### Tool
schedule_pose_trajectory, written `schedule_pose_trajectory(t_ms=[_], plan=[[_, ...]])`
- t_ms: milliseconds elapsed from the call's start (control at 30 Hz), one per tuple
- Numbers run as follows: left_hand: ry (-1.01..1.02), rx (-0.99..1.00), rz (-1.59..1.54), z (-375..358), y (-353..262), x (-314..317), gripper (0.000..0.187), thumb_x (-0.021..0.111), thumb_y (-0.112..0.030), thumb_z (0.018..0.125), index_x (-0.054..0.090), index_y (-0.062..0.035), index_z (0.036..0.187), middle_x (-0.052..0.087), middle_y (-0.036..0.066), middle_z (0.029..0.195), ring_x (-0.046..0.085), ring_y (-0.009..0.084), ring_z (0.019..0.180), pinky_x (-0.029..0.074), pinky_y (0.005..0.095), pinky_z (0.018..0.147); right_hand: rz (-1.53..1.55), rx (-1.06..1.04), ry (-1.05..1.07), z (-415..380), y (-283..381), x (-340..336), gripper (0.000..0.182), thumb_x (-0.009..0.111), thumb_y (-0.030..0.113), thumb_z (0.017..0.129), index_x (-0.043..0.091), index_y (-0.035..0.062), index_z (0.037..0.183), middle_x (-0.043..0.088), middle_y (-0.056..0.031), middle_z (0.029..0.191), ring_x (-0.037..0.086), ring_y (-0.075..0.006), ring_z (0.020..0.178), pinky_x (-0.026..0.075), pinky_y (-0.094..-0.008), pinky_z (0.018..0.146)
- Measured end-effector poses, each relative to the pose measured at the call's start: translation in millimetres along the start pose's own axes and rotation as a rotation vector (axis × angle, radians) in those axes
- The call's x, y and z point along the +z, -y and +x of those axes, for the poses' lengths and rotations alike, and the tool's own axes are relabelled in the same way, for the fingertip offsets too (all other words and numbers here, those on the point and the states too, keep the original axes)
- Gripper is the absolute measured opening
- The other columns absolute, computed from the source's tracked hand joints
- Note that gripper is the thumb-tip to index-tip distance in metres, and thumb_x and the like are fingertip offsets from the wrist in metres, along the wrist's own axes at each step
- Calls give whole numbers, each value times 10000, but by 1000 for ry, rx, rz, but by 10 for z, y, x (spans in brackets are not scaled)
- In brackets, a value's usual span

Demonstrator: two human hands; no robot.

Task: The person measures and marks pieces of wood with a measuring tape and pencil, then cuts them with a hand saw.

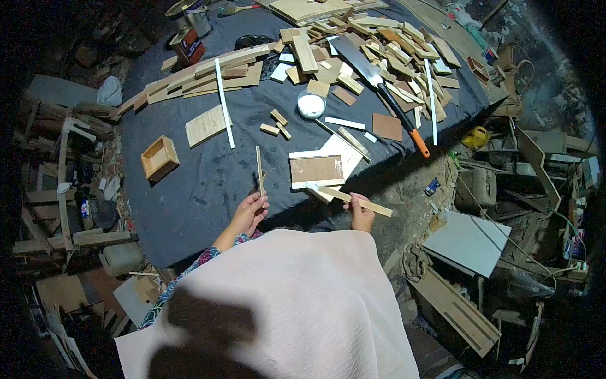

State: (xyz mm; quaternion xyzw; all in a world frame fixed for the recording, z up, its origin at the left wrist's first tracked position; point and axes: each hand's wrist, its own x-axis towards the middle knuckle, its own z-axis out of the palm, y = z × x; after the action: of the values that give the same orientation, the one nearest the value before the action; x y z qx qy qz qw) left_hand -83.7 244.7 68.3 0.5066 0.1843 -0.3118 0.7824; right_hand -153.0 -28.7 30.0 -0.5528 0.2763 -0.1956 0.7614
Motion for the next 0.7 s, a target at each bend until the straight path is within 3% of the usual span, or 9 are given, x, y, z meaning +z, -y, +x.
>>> schedule_pose_trajectory(t_ms=[100,233,467,533,700], plan=[[-14,3,0,-48,-18,23,228,523,-152,821,501,-68,1031,523,-14,871,507,66,763,432,188,655,-33,-3,53,18,-49,-10,182,532,125,815,560,-21,918,576,-75,706,532,-106,561,428,-200,517],[-27,31,-13,-77,13,-29,250,566,-166,792,518,-79,1022,522,-29,839,488,54,753,410,183,631,30,-26,-63,58,-25,-169,184,525,124,819,559,-27,917,582,-85,714,535,-107,563,431,-203,518],[-38,14,-5,-133,25,18,249,564,-163,794,519,-82,1025,527,-31,830,490,54,753,410,187,632,-76,-68,38,-16,-102,-1,194,530,143,814,551,-17,921,582,-82,718,537,-108,554,434,-212,521],[-42,21,-9,-147,19,8,240,559,-158,797,517,-81,1020,527,-26,832,491,58,753,412,187,628,68,-55,-103,28,-72,-162,182,533,129,814,547,-28,905,578,-100,700,538,-120,558,442,-214,511],[-12,8,-20,-157,86,-26,246,559,-159,797,511,-81,1026,527,-22,855,491,61,757,412,190,634,165,-73,-158,-58,127,-74,174,574,167,791,530,-1,797,573,-121,655,543,-149,490,458,-265,442]])
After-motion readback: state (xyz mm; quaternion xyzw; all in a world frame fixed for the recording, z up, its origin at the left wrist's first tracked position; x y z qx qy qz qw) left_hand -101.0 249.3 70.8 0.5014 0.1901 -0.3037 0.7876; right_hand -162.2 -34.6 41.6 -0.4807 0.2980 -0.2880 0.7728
